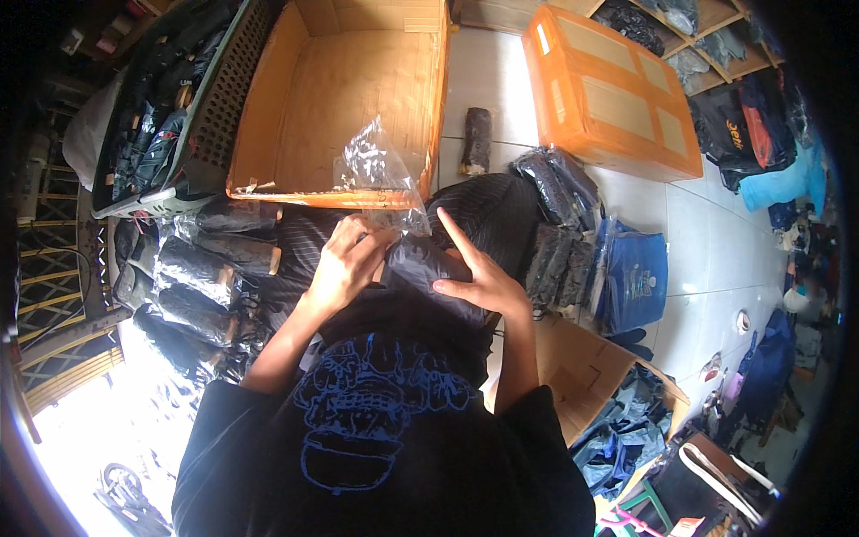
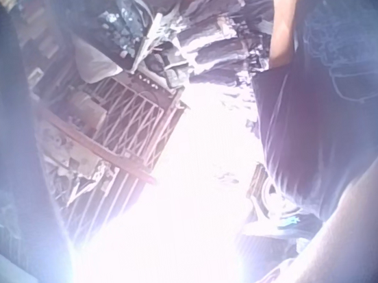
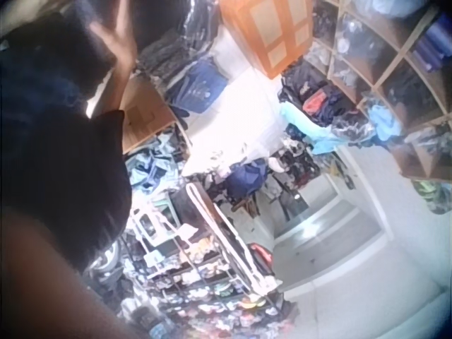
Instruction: The person is packing rolled-up items, possibly umbrellas, into a cardboard box. They pick up each item, wrap it in plastic, and place it into the box.
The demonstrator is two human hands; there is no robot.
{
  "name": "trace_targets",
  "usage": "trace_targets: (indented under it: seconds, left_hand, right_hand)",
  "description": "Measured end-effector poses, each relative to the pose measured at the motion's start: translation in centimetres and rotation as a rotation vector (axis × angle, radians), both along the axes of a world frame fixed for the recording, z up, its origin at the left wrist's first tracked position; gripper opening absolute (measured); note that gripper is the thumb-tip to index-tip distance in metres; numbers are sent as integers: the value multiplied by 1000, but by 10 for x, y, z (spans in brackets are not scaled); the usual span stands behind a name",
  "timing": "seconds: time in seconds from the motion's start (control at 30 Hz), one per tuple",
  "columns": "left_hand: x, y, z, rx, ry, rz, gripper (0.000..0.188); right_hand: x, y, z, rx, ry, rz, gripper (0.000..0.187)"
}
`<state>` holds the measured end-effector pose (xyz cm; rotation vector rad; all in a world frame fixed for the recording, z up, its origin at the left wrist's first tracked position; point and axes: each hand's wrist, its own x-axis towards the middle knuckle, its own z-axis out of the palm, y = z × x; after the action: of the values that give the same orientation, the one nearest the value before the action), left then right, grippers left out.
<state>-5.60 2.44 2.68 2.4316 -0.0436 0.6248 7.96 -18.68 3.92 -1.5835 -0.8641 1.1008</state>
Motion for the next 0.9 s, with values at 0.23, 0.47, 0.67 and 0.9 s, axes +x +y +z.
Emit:
trace_targets:
  seconds: [0.23, 0.47, 0.67, 0.9]
  left_hand:
    - [2, -16, 3, 8, -179, 67, 34]
    - [2, -2, -6, 43, -216, 160, 41]
    - [-4, -15, 3, -137, -287, 137, 35]
    - [-9, -36, -3, -270, -420, 316, 46]
  right_hand:
    - [-3, 10, 7, 35, -200, 7, 76]
    - [-16, 10, -9, 186, 26, -155, 69]
    - [-35, 24, -19, 185, 48, -300, 67]
    - [-49, 29, -21, 261, 73, -417, 69]
